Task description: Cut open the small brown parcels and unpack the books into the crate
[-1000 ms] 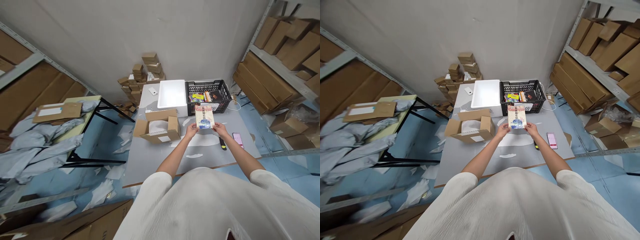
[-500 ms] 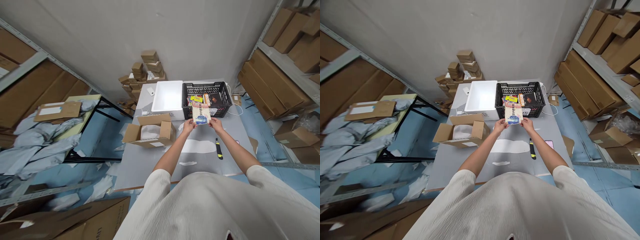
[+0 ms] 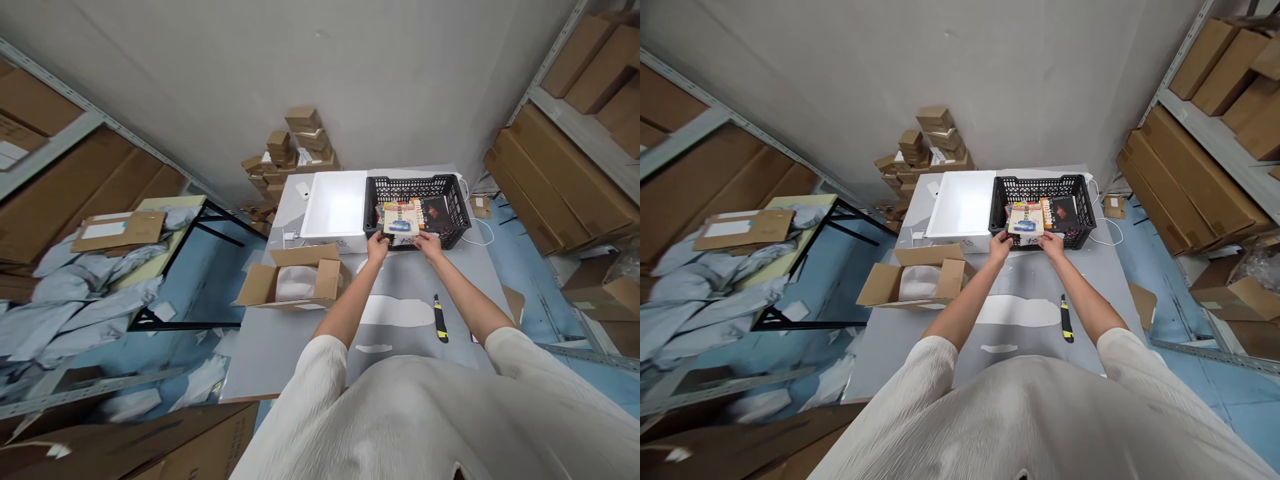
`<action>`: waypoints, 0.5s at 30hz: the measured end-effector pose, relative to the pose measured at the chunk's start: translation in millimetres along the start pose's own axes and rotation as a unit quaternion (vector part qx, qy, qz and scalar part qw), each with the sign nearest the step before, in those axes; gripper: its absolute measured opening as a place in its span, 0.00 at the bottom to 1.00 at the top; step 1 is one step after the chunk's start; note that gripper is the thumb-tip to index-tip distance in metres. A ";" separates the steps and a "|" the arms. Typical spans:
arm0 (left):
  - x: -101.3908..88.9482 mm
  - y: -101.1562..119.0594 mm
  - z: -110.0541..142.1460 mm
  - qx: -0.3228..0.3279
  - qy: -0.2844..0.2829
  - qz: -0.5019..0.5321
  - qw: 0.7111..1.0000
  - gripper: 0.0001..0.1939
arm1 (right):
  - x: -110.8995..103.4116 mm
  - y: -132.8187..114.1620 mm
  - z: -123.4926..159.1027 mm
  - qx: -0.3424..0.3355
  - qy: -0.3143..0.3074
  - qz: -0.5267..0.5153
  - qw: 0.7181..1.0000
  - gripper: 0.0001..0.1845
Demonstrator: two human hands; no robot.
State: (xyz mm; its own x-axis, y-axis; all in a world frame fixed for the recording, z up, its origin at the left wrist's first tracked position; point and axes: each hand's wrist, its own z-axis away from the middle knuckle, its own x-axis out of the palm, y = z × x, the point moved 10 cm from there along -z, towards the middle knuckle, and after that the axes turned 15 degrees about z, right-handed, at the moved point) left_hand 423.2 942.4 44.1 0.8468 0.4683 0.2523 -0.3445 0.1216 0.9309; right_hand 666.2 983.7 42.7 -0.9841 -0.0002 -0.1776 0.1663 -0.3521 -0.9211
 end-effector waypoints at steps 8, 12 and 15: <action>-10.0 -26.7 15.7 -0.017 -0.013 -0.045 0.999 0.26 | 14.8 21.7 17.7 0.057 -0.046 -0.024 0.997 0.08; -16.6 -27.5 25.6 -0.025 -0.012 -0.053 0.998 0.23 | 16.1 29.3 32.8 0.063 -0.053 0.000 0.997 0.07; -23.1 -24.0 34.8 -0.028 -0.007 -0.061 0.998 0.20 | 16.8 31.1 44.7 0.062 -0.062 0.007 0.996 0.06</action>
State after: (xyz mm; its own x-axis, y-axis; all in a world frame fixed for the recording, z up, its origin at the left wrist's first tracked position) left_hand 426.1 898.2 25.2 0.8892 0.4353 0.1411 -0.2595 0.2257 0.9390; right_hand 652.0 930.9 26.6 -0.9833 -0.1178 -0.1387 0.1780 -0.4639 -0.8678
